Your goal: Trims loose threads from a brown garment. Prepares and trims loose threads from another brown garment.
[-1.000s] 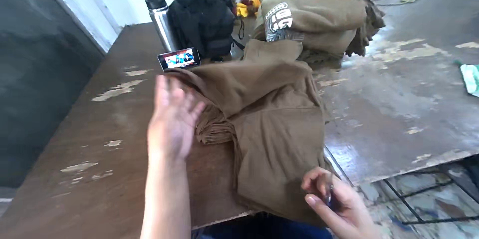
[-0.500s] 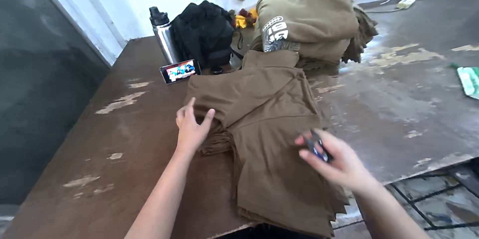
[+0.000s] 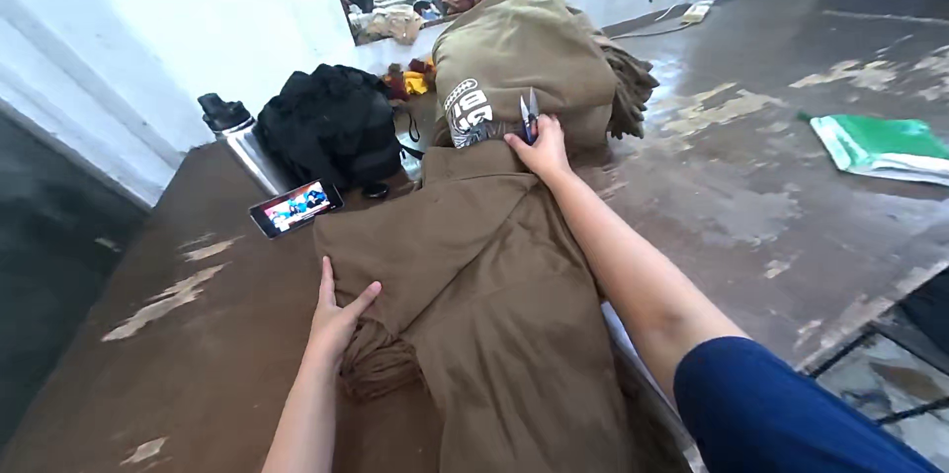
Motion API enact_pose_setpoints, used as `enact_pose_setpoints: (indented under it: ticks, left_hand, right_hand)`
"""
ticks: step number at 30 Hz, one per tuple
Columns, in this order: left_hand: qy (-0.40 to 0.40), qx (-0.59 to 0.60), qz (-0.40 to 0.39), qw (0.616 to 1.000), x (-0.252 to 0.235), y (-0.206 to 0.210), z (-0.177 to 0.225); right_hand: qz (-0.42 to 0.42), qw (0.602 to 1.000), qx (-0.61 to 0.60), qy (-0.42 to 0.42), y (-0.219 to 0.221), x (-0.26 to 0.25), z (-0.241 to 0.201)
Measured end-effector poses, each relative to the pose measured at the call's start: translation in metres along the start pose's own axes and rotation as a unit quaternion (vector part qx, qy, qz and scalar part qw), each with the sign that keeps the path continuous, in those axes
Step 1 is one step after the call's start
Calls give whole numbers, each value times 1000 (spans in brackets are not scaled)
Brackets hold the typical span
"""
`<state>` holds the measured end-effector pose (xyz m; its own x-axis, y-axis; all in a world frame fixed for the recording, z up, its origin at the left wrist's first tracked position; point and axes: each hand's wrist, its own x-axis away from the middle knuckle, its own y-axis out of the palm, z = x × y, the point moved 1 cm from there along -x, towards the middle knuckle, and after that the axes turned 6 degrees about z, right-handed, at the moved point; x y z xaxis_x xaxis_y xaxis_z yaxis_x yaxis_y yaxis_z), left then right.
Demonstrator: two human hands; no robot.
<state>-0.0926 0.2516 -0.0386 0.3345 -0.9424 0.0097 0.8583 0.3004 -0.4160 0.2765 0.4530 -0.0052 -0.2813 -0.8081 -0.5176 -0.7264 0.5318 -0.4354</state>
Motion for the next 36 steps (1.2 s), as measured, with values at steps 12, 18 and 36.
enact_pose_setpoints:
  ticks: [12,18,36]
  left_hand:
    - [33,9,-16,999,-63,91,18]
    - [31,-18,-40,999,-49,95,20]
    - [216,51,10,975,126,24,23]
  right_hand:
    - [-24,993,105,48,-5,-85,87]
    - [-45,987,60,141,-39,-37,109]
    - [-348,907,-191,-139,-192,346,-39]
